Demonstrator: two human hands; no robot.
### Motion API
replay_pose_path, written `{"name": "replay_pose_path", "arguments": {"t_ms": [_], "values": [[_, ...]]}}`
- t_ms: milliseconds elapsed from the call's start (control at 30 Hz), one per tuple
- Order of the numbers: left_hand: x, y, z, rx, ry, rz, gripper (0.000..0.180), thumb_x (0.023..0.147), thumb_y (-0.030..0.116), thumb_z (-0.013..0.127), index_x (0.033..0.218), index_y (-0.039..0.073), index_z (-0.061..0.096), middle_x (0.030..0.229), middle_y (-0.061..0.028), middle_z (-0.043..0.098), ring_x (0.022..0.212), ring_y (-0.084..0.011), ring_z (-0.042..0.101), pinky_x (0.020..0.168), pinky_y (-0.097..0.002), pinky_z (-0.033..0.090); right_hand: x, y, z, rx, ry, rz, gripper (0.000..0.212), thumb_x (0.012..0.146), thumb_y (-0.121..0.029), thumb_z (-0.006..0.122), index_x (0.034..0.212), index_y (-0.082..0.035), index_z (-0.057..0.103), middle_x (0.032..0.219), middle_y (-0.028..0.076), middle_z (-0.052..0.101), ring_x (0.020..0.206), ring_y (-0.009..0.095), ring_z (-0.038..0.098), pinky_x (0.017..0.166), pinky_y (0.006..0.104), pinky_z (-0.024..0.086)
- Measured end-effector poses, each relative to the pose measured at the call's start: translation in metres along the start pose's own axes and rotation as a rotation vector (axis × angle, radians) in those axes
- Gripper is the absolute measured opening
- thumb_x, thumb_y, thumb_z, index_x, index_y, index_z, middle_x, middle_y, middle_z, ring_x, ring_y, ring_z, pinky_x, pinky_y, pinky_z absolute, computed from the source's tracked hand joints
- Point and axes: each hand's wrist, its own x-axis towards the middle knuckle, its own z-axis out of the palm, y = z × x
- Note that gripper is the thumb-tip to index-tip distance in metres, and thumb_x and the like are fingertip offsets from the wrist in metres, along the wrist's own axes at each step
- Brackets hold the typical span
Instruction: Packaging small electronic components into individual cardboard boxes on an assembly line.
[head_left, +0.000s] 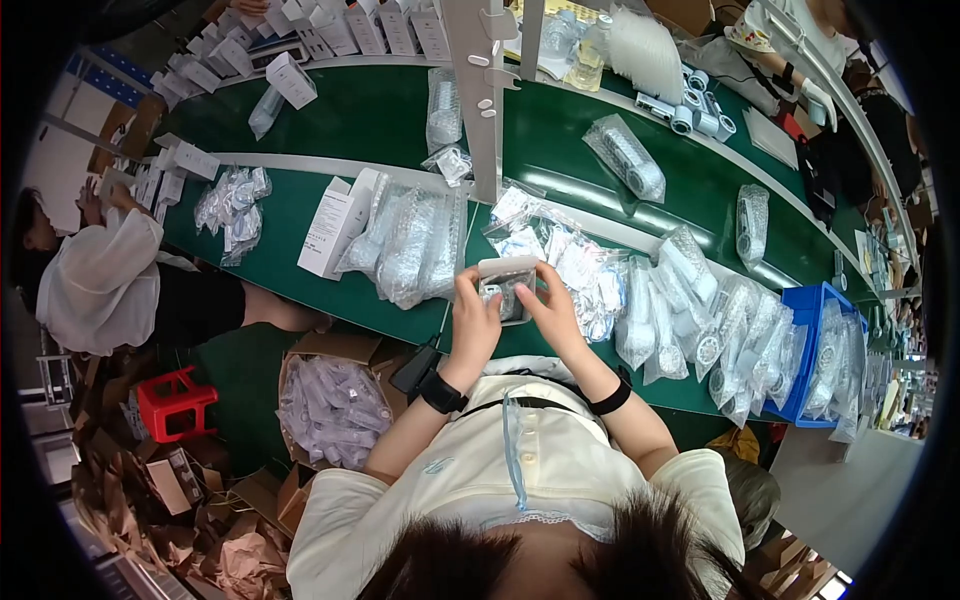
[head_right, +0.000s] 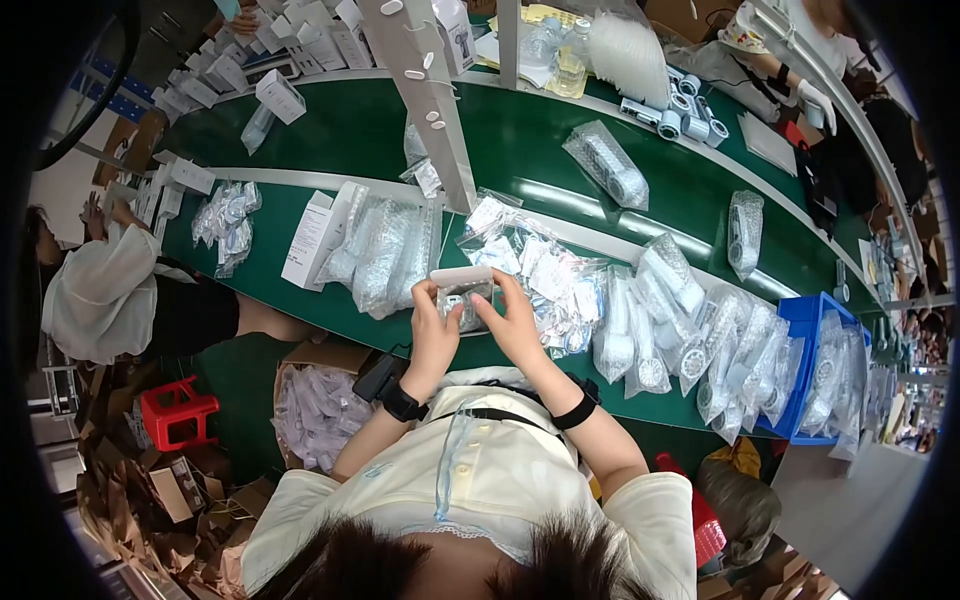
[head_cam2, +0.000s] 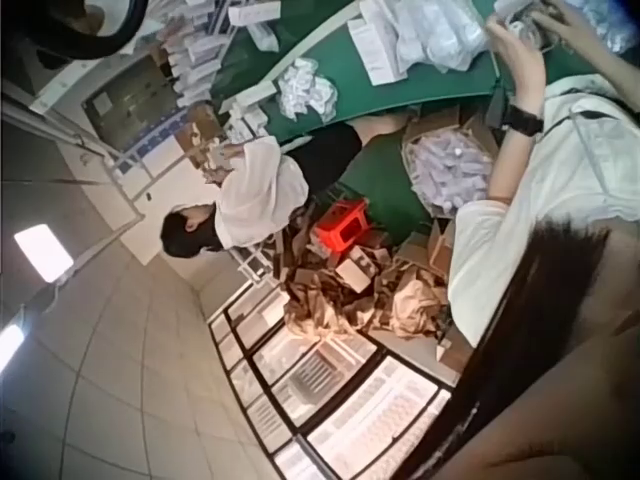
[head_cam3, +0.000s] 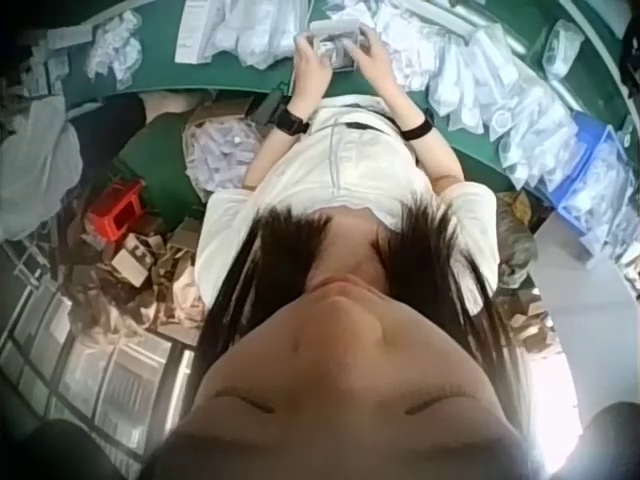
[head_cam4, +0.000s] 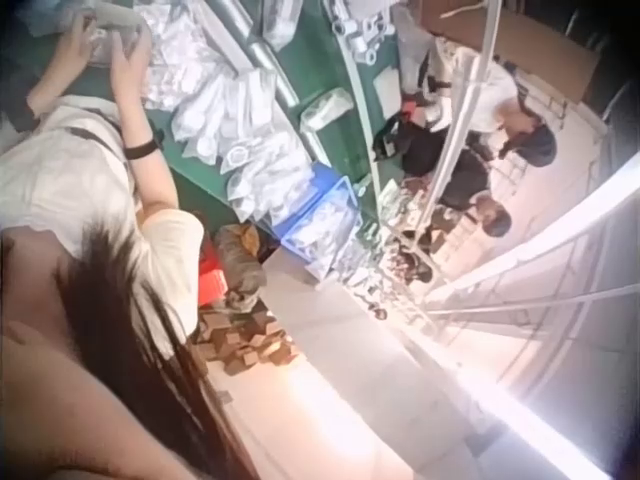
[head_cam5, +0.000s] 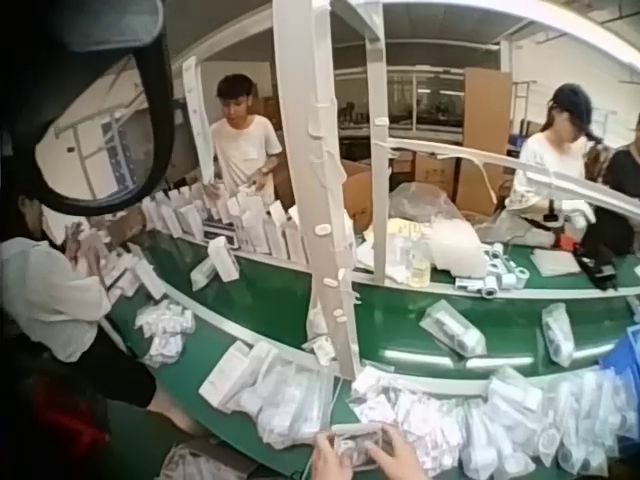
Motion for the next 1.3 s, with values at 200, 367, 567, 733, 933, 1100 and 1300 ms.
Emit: {"name": "replay_pose_path", "arguments": {"t_ms": [200, 367, 567, 733, 933, 1100, 1300], "values": [[0.001, 0.007, -0.024, -0.911, -0.099, -0.117, 0.044, 0.071, -0.006, 0.057, 0.109, 0.005, 0.037, 0.11, -0.0104, 0.047, 0.109, -0.0241, 0.045, 0.091, -0.033, 0.036, 0.029, -0.011, -0.001, -0.465, -0.09, -0.052, 0.042, 0.07, -0.01, 0.063, 0.107, 0.0, 0.048, 0.097, 0.014, 0.053, 0.092, 0.03, 0.052, 0.079, 0.0348, 0.043], [0.008, -0.007, -0.034, -0.734, -0.25, -0.212, 0.046, 0.069, -0.007, 0.059, 0.108, 0.005, 0.037, 0.113, -0.0105, 0.046, 0.111, -0.0226, 0.044, 0.093, -0.0319, 0.035, 0.021, -0.025, 0.008, -0.288, 0.093, -0.147, 0.036, 0.065, -0.007, 0.063, 0.098, 0.001, 0.052, 0.09, 0.015, 0.052, 0.086, 0.032, 0.052, 0.078, 0.0377, 0.043], [0.01, -0.002, -0.02, -0.318, -0.188, -0.06, 0.049, 0.069, -0.009, 0.058, 0.11, 0.004, 0.035, 0.115, -0.0103, 0.043, 0.112, -0.0196, 0.042, 0.092, -0.0307, 0.035, -0.009, -0.046, -0.013, -0.578, 0.212, -0.809, 0.027, 0.065, -0.002, 0.062, 0.091, -0.001, 0.056, 0.093, 0.014, 0.055, 0.089, 0.027, 0.053, 0.079, 0.0396, 0.043], [0.005, -0.008, -0.023, -0.413, -0.207, 0.168, 0.054, 0.07, -0.005, 0.061, 0.114, 0.006, 0.031, 0.123, -0.0158, 0.037, 0.118, -0.0254, 0.037, 0.094, -0.0356, 0.035, 0.001, -0.056, -0.012, -0.69, -0.152, -0.813, 0.025, 0.067, 0.0, 0.06, 0.091, -0.004, 0.057, 0.09, 0.01, 0.057, 0.086, 0.025, 0.055, 0.077, 0.0383, 0.043], [-0.007, -0.023, -0.043, -0.331, -0.255, 0.249, 0.063, 0.072, -0.002, 0.062, 0.121, 0.008, 0.023, 0.134, -0.0193, 0.024, 0.123, -0.027, 0.031, 0.097, -0.038, 0.031, 0.081, -0.012, -0.051, -0.516, 0.251, -0.297, 0.026, 0.071, -0.006, 0.059, 0.098, -0.005, 0.058, 0.093, 0.013, 0.059, 0.088, 0.03, 0.054, 0.083, 0.0394, 0.041], [0.003, 0.008, -0.024, -0.178, -0.236, 0.517, 0.05, 0.07, 0.006, 0.067, 0.112, 0.007, 0.039, 0.133, -0.0204, 0.027, 0.122, -0.0336, 0.033, 0.096, -0.0381, 0.033, 0.201, 0.093, -0.026, -0.826, 0.144, -0.308, 0.032, 0.067, -0.011, 0.066, 0.096, -0.003, 0.058, 0.103, 0.015, 0.055, 0.096, 0.033, 0.05, 0.082, 0.0388, 0.041], [0.008, 0.014, -0.032, 0.107, -0.2, 0.415, 0.018, 0.067, 0.004, 0.068, 0.082, 0.001, 0.058, 0.122, -0.0192, 0.042, 0.104, -0.0333, 0.05, 0.084, -0.0332, 0.042, 0.202, 0.074, -0.026, -0.888, -0.136, -0.188, 0.027, 0.067, -0.012, 0.067, 0.091, -0.003, 0.058, 0.097, 0.013, 0.057, 0.094, 0.032, 0.051, 0.078, 0.0379, 0.042]]}}
